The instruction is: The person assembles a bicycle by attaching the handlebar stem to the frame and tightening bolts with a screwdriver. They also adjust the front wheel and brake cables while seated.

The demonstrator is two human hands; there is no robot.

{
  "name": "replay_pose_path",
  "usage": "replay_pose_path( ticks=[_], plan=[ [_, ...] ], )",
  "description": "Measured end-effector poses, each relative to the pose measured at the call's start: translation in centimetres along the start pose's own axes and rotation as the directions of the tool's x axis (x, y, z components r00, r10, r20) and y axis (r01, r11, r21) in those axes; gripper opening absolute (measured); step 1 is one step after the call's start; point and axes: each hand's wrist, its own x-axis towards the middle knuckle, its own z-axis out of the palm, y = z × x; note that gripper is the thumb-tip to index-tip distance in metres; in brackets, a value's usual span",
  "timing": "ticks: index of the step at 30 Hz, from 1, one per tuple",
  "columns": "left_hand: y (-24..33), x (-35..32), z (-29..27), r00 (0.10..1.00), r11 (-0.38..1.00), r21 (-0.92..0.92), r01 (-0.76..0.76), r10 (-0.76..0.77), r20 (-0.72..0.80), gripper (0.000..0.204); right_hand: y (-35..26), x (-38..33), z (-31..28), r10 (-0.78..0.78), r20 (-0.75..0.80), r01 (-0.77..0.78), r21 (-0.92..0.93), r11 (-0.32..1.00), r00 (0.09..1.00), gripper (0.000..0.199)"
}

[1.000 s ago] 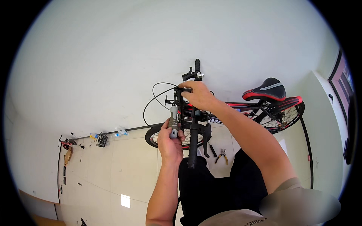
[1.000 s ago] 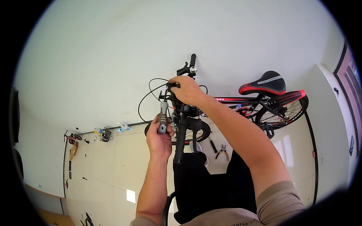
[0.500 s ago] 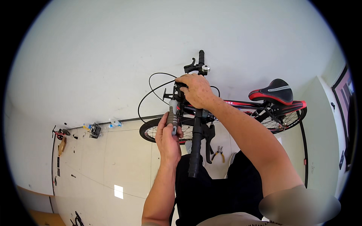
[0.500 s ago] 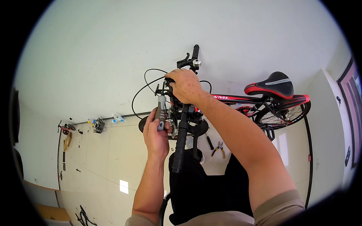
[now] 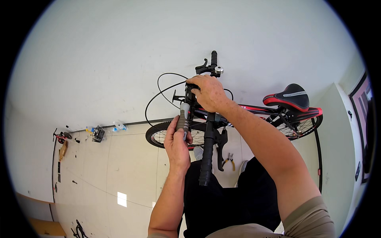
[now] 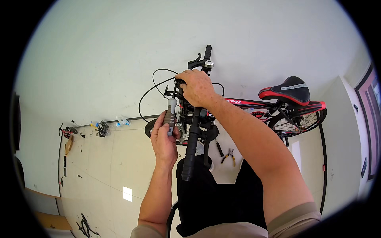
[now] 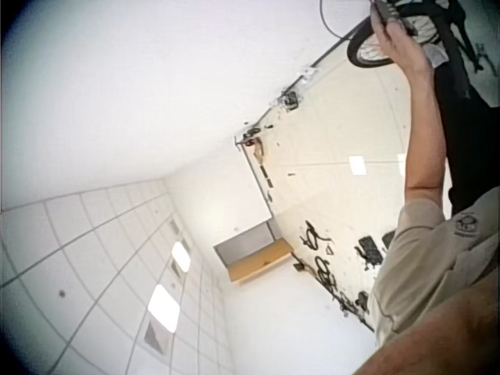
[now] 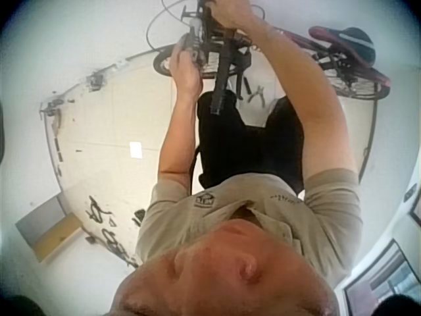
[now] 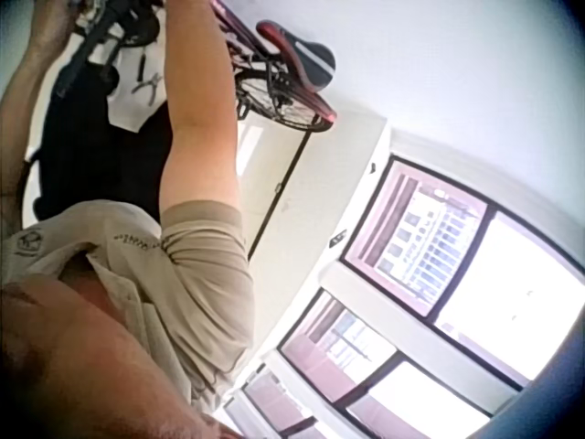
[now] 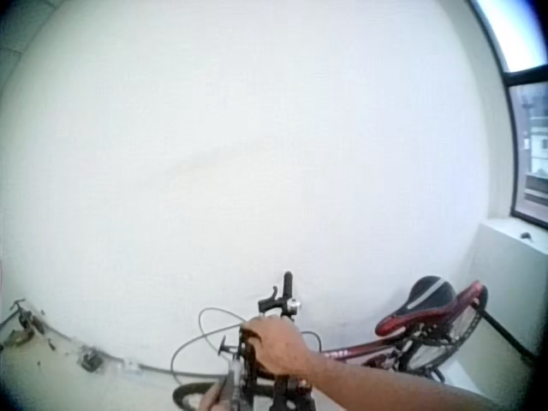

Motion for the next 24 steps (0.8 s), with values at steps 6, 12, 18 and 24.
replay_pose_path(
  ticks=[6,12,18,24],
  plan=[
    [-1.4,0.0,-0.4,0.834,0.590,0.634,-0.500,0.526,0.169,0.045,0.2,0.0,0.1,-0.010,-0.004,0.010,-0.002,1.000,1.000,0.030],
    [-1.8,0.0,-0.5,0.862,0.623,0.628,-0.466,0.480,0.164,0.045,0.1,0.0,0.1,-0.002,-0.009,0.002,-0.006,1.000,1.000,0.030],
    [1.2,0.4,-0.5,0.988,0.954,-0.257,0.152,-0.141,0.061,0.044,0.2,0.0,0.1,0.004,-0.006,-0.004,-0.005,1.000,1.000,0.030],
    [0.8,1.5,-2.4,0.930,0.711,-0.600,0.366,-0.302,0.210,0.045,0.2,0.1,0.1,0.021,0.015,-0.021,-0.015,1.000,1.000,0.031]
  ],
)
